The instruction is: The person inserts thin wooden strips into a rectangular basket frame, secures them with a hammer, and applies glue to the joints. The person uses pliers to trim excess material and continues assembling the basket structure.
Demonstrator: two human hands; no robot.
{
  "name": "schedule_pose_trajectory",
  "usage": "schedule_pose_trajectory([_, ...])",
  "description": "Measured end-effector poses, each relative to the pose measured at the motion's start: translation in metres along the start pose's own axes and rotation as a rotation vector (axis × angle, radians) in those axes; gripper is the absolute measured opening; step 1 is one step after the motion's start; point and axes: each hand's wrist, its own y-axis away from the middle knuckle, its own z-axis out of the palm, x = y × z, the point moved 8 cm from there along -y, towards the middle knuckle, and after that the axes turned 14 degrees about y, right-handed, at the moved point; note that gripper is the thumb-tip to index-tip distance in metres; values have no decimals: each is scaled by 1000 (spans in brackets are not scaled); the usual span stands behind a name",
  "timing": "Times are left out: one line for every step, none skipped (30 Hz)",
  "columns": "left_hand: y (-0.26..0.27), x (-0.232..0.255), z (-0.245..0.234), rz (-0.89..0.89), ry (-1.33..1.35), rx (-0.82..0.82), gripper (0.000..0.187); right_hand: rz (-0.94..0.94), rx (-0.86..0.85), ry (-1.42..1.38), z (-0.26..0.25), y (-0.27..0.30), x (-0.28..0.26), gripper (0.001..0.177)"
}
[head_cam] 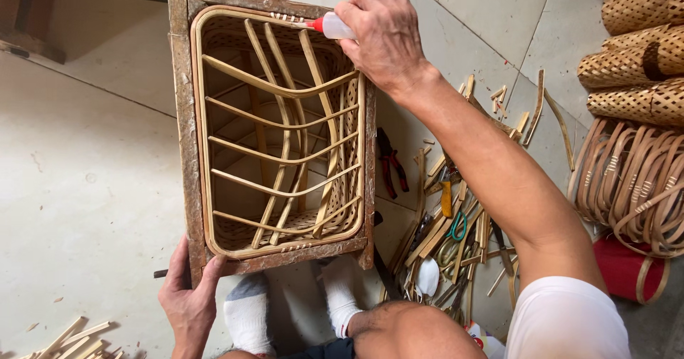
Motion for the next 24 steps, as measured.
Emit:
schedule_pose_trajectory([1,-1,-1,-5,-3,1,65,-4,-1,3,0,1,-1,30])
schedule_pose_trajectory([1,-2,-2,-9,-6,2,65,-9,-2,6,0,1,-1,30])
schedule_pose_trajectory([1,-1,-2,0,-5,1,65,-6,-8,3,0,1,0,30])
schedule_pose_trajectory([2,-1,-2,10,-3,0,65,-3,-14,-1,-1,2,3,31])
schedule_pose_trajectory([1,-1,-2,19,-1,-3,64,0,-20,-2,-1,3,6,31])
schedule_pose_trajectory([1,-1,-3,13,-5,-1,64,12,-20,-13,-3,6,11,32])
schedule_pose_trajectory([2,-1,-3,6,-9,0,65,23,-20,-23,-5,9,17,33])
schedule_pose_trajectory([2,-2,-4,-1,-13,2,65,35,-21,-32,-7,12,22,34])
schedule_pose_trajectory([2,-2,-4,1,-16,1,65,37,-15,-31,-9,16,25,32])
schedule_pose_trajectory([3,-2,-4,4,-20,1,65,39,-9,-31,-12,21,29,31])
schedule_pose_trajectory([2,-1,-4,7,-25,-3,65,45,-3,-28,-15,25,33,29])
schedule_pose_trajectory([1,-1,-5,5,-27,-2,65,46,-6,-13,-14,27,33,30])
schedule_pose_trajectory([1,-1,-5,4,-29,3,65,44,-8,0,-11,28,33,30])
schedule_pose_trajectory([1,-1,-4,2,-30,7,65,41,-9,13,-10,29,32,31])
schedule_pose_trajectory([2,-2,-5,1,-31,4,64,35,-14,26,-8,31,31,29])
schedule_pose_trajectory([3,-1,-6,0,-32,0,64,28,-19,39,-6,32,29,27])
schedule_pose_trajectory([3,-1,-6,2,-32,0,64,19,-19,51,-5,31,29,26])
schedule_pose_trajectory([3,-1,-5,2,-33,4,64,12,-18,47,-5,30,30,25])
schedule_pose_trajectory([2,-2,-6,-1,-36,7,64,8,-19,42,-4,30,30,24])
schedule_pose_trajectory([2,-3,-6,-3,-39,10,64,3,-21,37,-4,30,30,23])
schedule_pose_trajectory([1,-2,-6,1,-38,6,64,-3,-20,51,-4,31,31,24])
schedule_pose_trajectory([1,-2,-6,6,-36,1,64,-8,-19,64,-5,32,31,24])
schedule_pose_trajectory([2,-2,-6,9,-35,-4,64,-13,-19,77,-6,33,31,25])
schedule_pose_trajectory([2,-3,-6,10,-23,1,64,23,-23,38,-7,34,35,24])
